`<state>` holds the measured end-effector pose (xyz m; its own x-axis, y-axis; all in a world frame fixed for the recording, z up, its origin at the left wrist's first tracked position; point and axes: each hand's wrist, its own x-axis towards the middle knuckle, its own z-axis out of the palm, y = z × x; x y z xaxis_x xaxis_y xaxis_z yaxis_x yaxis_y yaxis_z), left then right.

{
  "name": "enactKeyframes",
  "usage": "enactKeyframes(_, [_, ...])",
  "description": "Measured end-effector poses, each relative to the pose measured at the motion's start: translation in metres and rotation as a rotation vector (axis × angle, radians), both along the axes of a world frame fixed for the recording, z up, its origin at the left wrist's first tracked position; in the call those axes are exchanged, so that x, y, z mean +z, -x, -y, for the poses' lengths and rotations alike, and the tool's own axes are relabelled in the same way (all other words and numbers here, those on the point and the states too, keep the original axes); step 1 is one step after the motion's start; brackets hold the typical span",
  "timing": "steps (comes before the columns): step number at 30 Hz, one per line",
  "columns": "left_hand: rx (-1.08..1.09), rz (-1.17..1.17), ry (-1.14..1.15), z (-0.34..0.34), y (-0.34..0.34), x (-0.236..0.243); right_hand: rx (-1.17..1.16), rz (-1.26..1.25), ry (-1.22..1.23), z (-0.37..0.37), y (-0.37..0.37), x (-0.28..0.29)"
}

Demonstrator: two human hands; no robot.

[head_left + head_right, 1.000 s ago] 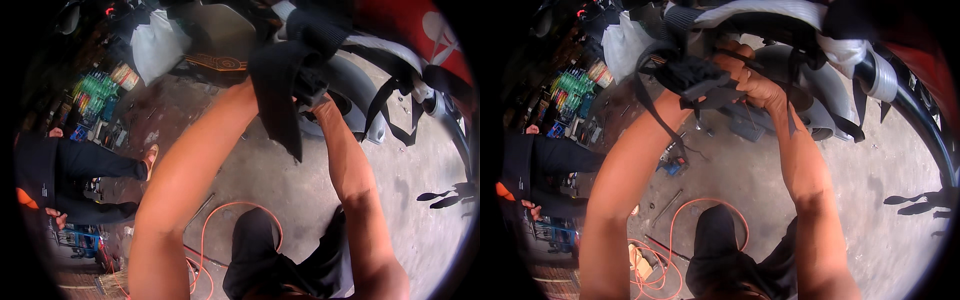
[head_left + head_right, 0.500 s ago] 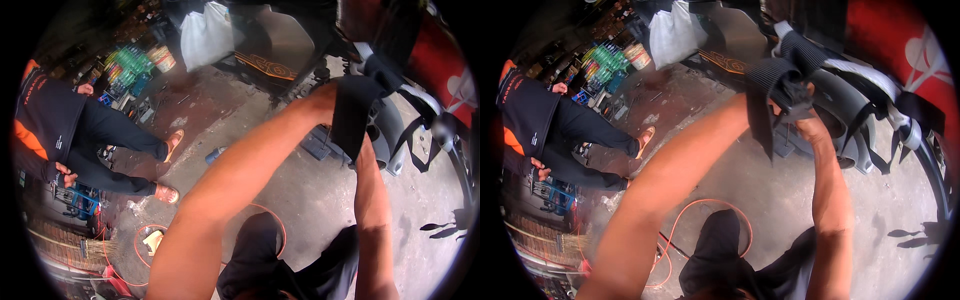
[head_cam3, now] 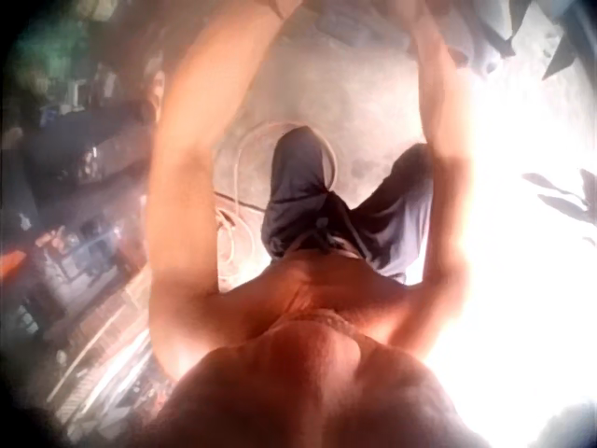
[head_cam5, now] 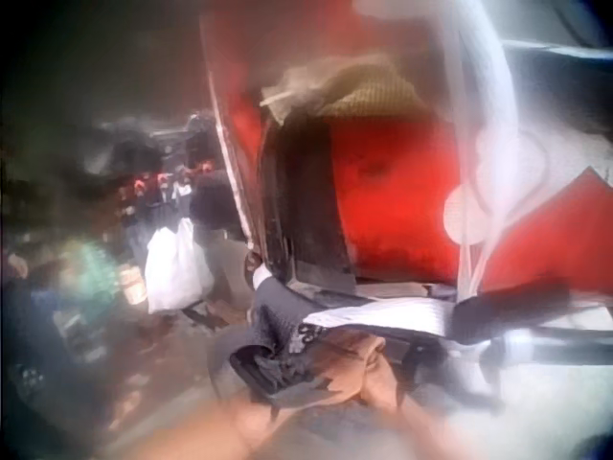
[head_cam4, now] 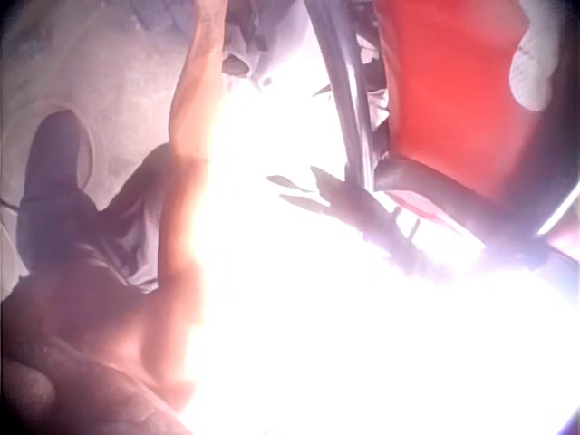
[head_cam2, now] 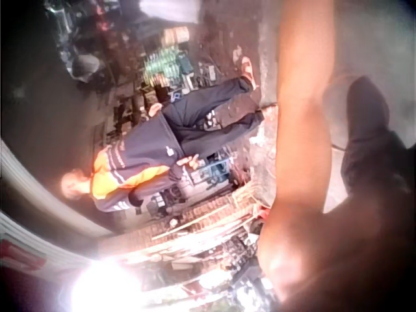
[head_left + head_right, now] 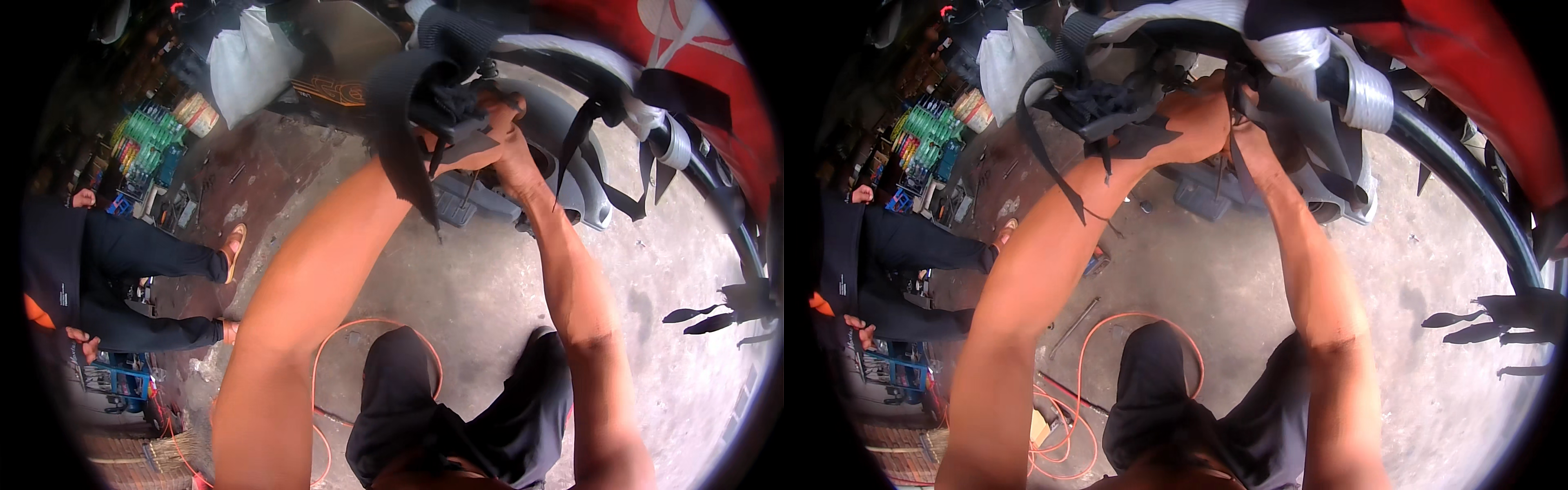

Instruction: The person repairs electric scooters by unscrewing, fitting, and fastening plastic covers and components using a screwdriver and by hand.

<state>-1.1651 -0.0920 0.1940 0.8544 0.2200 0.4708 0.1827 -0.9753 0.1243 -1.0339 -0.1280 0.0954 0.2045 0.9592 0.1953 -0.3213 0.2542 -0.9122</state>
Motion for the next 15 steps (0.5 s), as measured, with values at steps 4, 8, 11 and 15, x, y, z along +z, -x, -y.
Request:
enactKeyframes(4, [0.088, -0.060, -0.141, 0.003, 0.015, 0.012, -0.541, 0.138, -0.485, 0.007, 0.058, 0.009])
enactKeyframes(8, [0.135, -0.142, -0.228, 0.006, 0.017, 0.022, -0.433, -0.008, -0.304, -0.005, 0.055, 0.018])
enactKeyframes(11, [0.217, -0.273, -0.321, 0.016, 0.013, 0.027, 0.448, 0.068, -0.058, -0.013, -0.010, 0.012])
enactKeyframes(15, [0.336, -0.226, -0.321, 0.020, 0.015, 0.027, -0.081, 0.167, -0.149, 0.006, 0.041, 0.022])
